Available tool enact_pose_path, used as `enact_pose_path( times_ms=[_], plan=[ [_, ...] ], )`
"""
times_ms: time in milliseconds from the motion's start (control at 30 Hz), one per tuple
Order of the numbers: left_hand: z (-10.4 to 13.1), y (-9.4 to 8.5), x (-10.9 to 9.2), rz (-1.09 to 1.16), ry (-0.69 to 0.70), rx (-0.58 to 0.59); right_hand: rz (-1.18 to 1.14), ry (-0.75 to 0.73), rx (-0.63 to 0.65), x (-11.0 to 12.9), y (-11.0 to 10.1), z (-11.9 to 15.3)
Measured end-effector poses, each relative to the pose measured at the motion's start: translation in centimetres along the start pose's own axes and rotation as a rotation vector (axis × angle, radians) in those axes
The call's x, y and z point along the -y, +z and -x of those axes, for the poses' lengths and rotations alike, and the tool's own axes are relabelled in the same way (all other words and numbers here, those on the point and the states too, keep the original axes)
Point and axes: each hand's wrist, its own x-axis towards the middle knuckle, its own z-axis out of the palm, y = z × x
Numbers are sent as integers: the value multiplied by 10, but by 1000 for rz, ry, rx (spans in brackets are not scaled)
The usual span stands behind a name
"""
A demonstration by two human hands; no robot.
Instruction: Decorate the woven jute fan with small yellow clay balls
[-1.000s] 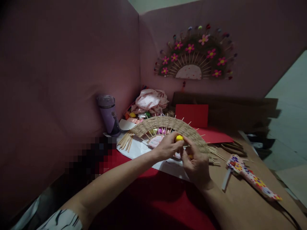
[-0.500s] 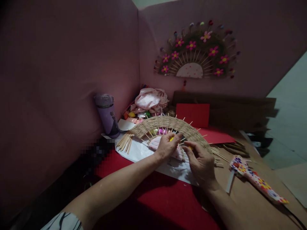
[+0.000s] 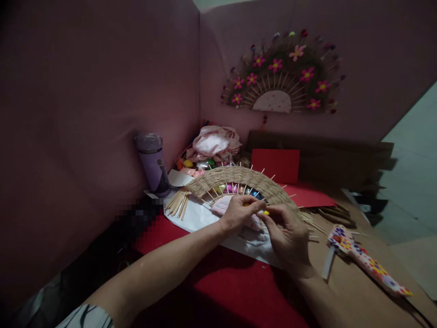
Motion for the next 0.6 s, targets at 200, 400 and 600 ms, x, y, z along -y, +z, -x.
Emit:
enact_pose_path(
  times_ms=[200, 400, 600],
  plan=[
    [4, 0, -3, 101, -139, 123, 33, -4, 33, -2, -3, 0],
    [5, -3, -8, 193, -205, 213, 69, -150, -35, 4, -2, -4],
    [5, -3, -12, 222, -191, 183, 45, -147, -8, 3, -3, -4]
  ],
)
